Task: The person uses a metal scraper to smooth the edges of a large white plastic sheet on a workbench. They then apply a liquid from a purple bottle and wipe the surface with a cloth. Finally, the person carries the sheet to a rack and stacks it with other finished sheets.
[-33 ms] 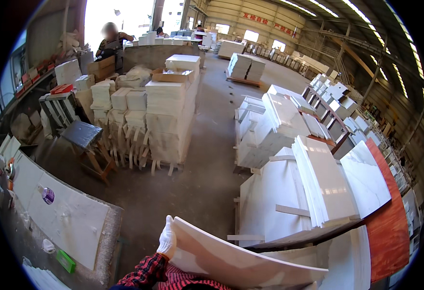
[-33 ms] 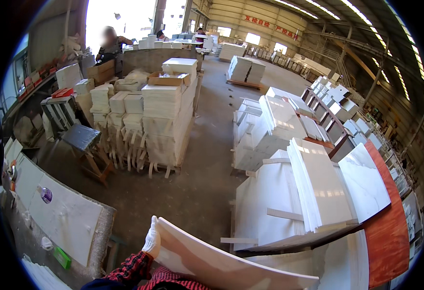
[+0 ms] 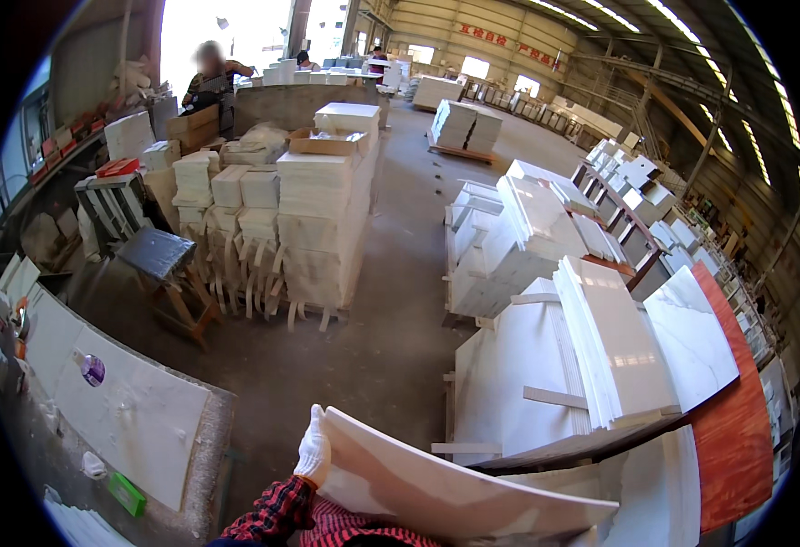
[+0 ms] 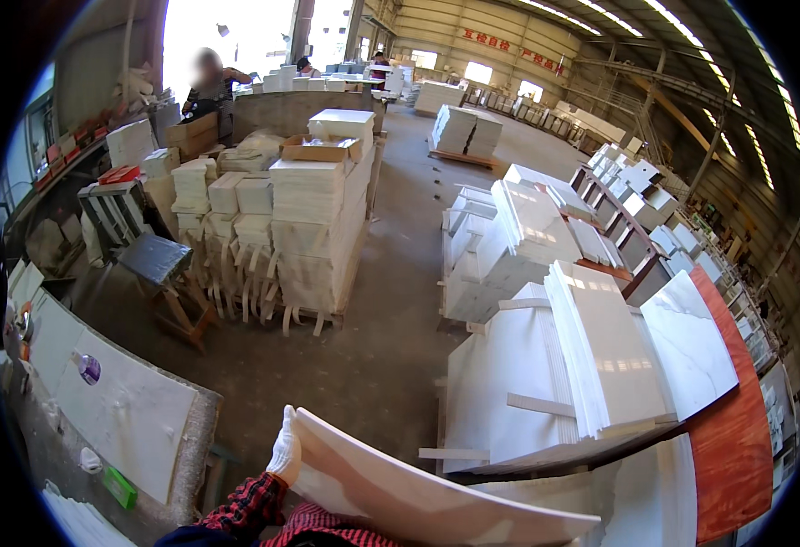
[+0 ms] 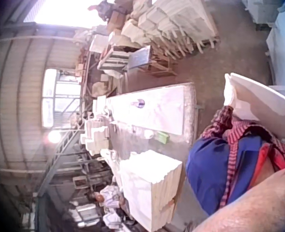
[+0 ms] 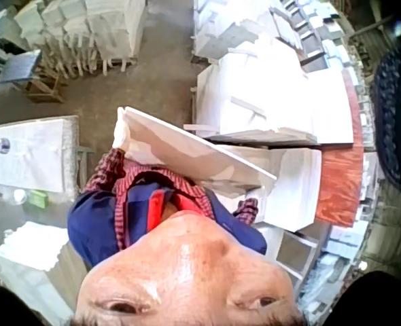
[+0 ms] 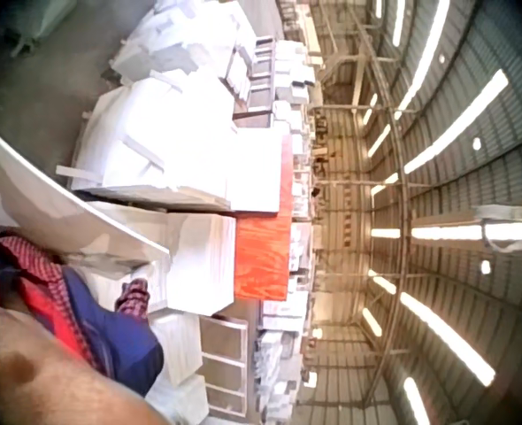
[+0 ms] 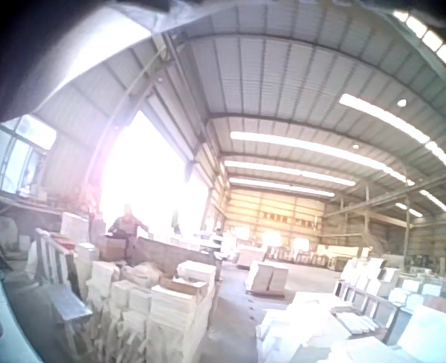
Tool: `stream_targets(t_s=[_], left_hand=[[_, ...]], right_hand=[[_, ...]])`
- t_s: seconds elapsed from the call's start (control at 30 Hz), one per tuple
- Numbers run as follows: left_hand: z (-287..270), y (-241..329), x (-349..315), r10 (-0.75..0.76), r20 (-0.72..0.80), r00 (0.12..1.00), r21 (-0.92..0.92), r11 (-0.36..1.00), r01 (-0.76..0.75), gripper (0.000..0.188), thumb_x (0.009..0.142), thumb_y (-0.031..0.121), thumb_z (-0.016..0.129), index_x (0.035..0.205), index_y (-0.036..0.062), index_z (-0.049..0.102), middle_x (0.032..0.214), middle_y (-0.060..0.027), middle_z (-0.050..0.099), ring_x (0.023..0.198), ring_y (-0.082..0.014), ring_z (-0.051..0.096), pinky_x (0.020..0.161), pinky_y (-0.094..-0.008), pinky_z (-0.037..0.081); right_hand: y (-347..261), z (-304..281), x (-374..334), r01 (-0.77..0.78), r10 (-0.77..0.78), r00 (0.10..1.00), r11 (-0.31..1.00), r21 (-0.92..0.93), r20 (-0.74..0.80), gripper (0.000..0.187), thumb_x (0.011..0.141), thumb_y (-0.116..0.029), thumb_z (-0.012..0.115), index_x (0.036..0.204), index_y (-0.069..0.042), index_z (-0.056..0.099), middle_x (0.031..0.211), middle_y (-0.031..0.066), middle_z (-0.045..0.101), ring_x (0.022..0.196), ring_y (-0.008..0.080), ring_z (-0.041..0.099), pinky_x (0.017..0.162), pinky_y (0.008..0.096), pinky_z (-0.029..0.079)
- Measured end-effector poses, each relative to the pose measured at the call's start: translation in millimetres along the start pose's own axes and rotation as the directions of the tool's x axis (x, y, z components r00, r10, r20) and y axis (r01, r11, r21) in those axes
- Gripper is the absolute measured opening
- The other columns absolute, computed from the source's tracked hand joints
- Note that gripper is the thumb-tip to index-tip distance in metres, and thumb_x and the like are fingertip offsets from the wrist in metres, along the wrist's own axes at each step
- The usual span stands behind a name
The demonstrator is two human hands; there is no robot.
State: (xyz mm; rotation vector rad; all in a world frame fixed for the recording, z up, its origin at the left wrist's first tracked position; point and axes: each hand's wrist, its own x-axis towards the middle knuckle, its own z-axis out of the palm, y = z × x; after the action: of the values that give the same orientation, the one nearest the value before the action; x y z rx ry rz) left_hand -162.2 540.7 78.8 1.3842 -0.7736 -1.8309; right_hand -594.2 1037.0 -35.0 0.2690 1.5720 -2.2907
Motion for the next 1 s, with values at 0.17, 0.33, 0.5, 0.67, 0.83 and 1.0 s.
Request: stream_targets(t_s=[0.17, 0.33, 0.5, 0.67, 0.83, 1.0], left_hand=[[-36, 18, 30, 0.046, -0.074, 0.996, 0.054, 0.998, -0.042, 0.089, 0.099, 0.074, 0.034, 0.147, -0.0003, 0.049, 0.143, -0.0122, 0.054, 0.129, -0.022, 0.049, 0.111, -0.0354, 0.036], [-65, 40, 57, 0.199, -0.126, 0.972, 0.009, 0.98, -0.199, 0.087, 0.102, 0.071, 0.032, 0.15, -0.0004, 0.045, 0.146, -0.0095, 0.052, 0.133, -0.0199, 0.046, 0.115, -0.0333, 0.031], [-70, 45, 110, 0.236, -0.26, 0.936, -0.023, 0.968, -0.25, 0.084, 0.103, 0.069, 0.032, 0.149, 0.0005, 0.046, 0.146, -0.0061, 0.053, 0.132, -0.0185, 0.047, 0.115, -0.0322, 0.03], [-36, 71, 184, 0.163, -0.212, 0.964, -0.134, 0.972, -0.194, 0.079, 0.104, 0.067, 0.032, 0.144, 0.0013, 0.052, 0.137, -0.0061, 0.059, 0.123, -0.0195, 0.054, 0.108, -0.0339, 0.04], [-31, 86, 260, 0.271, -0.239, 0.933, 0.007, 0.961, -0.277, 0.06, 0.106, 0.055, 0.041, 0.136, 0.005, 0.057, 0.13, -0.0084, 0.062, 0.115, -0.0201, 0.058, 0.101, -0.0352, 0.046], [-13, 121, 283, 0.336, -0.382, 0.861, 0.38, 0.906, -0.185, 0.051, 0.105, 0.05, 0.047, 0.13, 0.006, 0.058, 0.116, -0.0131, 0.067, 0.108, -0.0239, 0.061, 0.095, -0.0379, 0.047]], right_hand=[[25, 31, 38, -0.009, 0.013, 0.985, 1.0, -0.023, 0.173, 0.055, 0.105, -0.049, 0.038, 0.137, -0.008, 0.056, 0.131, 0.0118, 0.061, 0.122, 0.0331, 0.054, 0.106, 0.0482, 0.041], [51, 155, 31, 0.047, -0.039, 0.994, 0.996, -0.081, 0.101, 0.057, 0.105, -0.052, 0.039, 0.13, -0.005, 0.062, 0.127, 0.0124, 0.064, 0.118, 0.0298, 0.057, 0.106, 0.0424, 0.044], [77, 247, 83, -0.152, 0.182, 0.965, 0.975, -0.164, 0.189, 0.061, 0.102, -0.053, 0.042, 0.131, -0.004, 0.062, 0.127, 0.0121, 0.064, 0.115, 0.029, 0.061, 0.101, 0.0406, 0.048], [102, 352, 159, -0.079, 0.134, 0.979, 0.944, -0.321, 0.152, 0.075, 0.103, -0.063, 0.041, 0.146, -0.001, 0.049, 0.141, 0.0105, 0.056, 0.124, 0.0259, 0.054, 0.107, 0.0389, 0.043], [131, 476, 215, 0.35, -0.27, 0.937, 0.703, -0.619, 0.222, 0.076, 0.101, -0.065, 0.045, 0.146, -0.003, 0.049, 0.139, 0.0104, 0.058, 0.122, 0.0247, 0.056, 0.104, 0.0398, 0.046], [169, 551, 309, 0.013, 0.225, 0.944, 0.705, -0.709, 0.241, 0.08, 0.1, -0.065, 0.048, 0.148, 0.0, 0.048, 0.139, 0.0085, 0.059, 0.117, 0.0218, 0.058, 0.097, 0.0352, 0.05]])
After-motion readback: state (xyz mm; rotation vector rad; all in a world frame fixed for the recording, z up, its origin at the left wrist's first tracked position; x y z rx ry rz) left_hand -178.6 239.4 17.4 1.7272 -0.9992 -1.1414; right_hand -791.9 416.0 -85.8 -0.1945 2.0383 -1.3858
